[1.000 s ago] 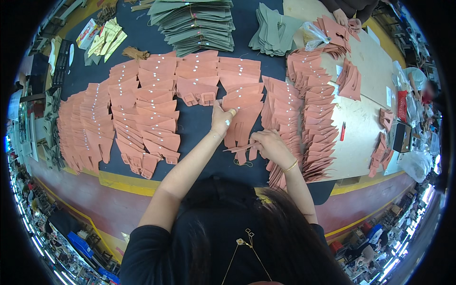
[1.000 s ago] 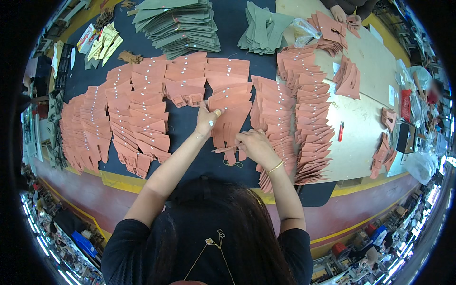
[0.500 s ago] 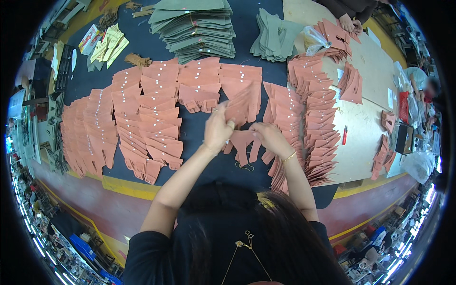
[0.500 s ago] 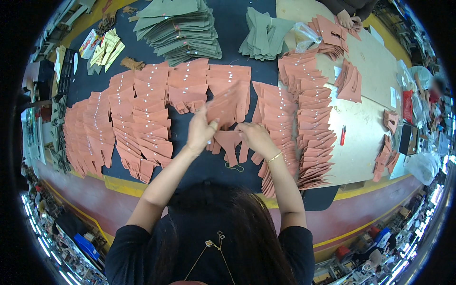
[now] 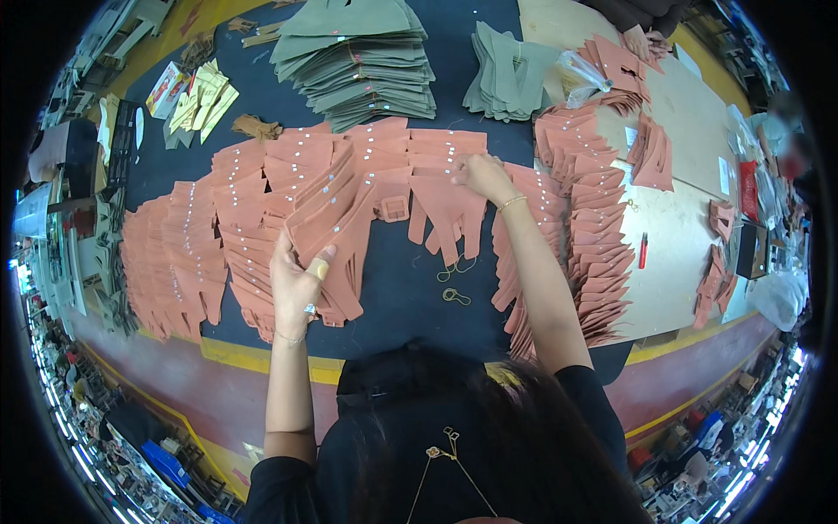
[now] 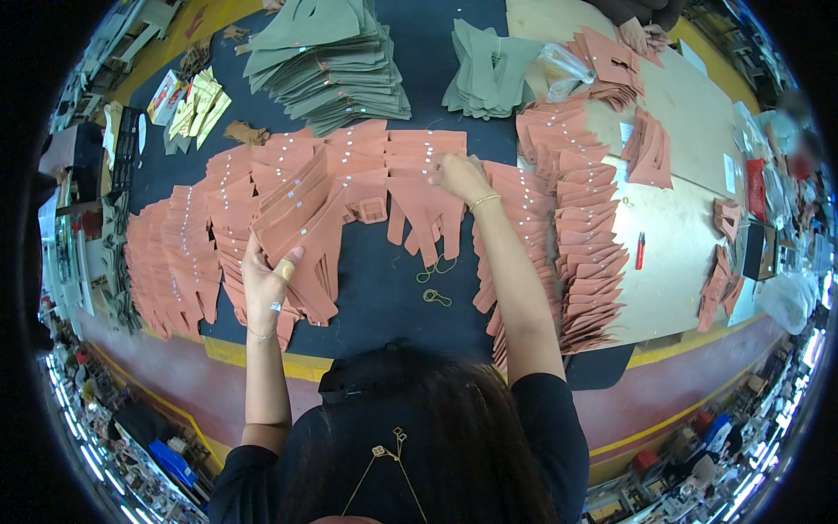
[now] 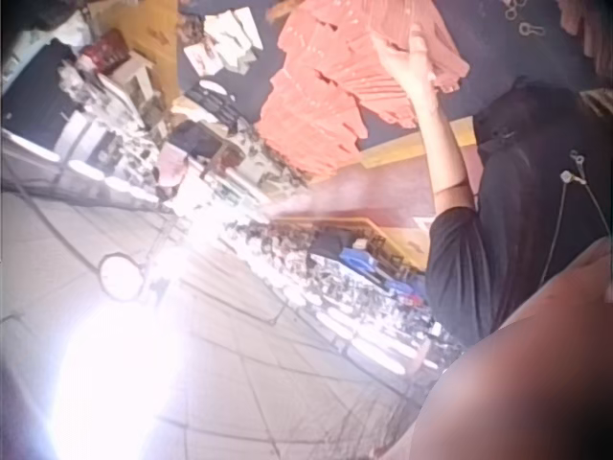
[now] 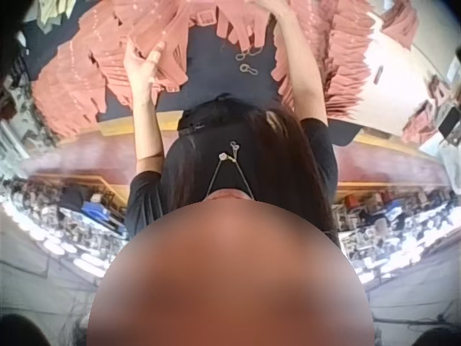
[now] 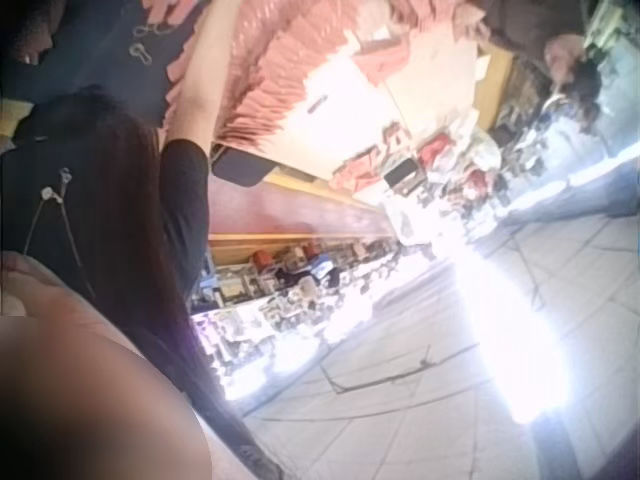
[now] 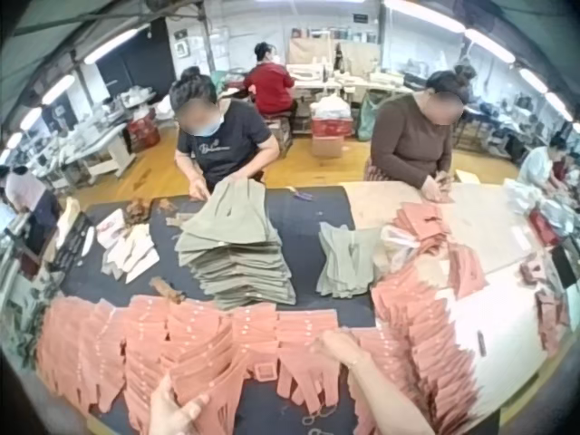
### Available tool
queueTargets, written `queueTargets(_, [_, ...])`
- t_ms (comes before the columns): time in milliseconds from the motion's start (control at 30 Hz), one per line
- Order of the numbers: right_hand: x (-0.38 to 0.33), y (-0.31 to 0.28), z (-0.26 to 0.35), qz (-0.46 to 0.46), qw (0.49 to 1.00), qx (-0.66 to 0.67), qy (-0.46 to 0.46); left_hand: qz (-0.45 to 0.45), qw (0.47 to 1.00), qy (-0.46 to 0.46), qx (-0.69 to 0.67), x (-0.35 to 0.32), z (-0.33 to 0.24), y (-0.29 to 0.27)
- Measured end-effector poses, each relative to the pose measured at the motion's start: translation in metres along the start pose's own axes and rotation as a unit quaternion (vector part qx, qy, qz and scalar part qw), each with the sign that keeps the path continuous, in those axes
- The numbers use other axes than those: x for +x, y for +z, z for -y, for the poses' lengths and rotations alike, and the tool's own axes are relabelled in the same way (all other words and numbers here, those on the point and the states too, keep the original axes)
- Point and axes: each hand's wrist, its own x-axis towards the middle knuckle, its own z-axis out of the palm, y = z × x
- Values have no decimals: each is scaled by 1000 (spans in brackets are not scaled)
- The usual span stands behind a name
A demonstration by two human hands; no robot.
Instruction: The person picks up individual pink fabric pieces from a large pile on a table, aligns them, and stacks them into a neat pile. They then gather the stacked pieces and walk to another table to place them down.
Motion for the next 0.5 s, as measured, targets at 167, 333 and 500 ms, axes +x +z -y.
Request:
queueTargets(167, [4,-3,4,-18,999,-17,23,91,992,-88,4,-4,5,2])
queueTargets(333, [-16,-7,10,-170,985,-25,-13,208,971,-106,-45,-7,15,33])
queueTargets(500, [-54,-26,-20,-250,950,185,22,274,934,-187,-130,16,56,83])
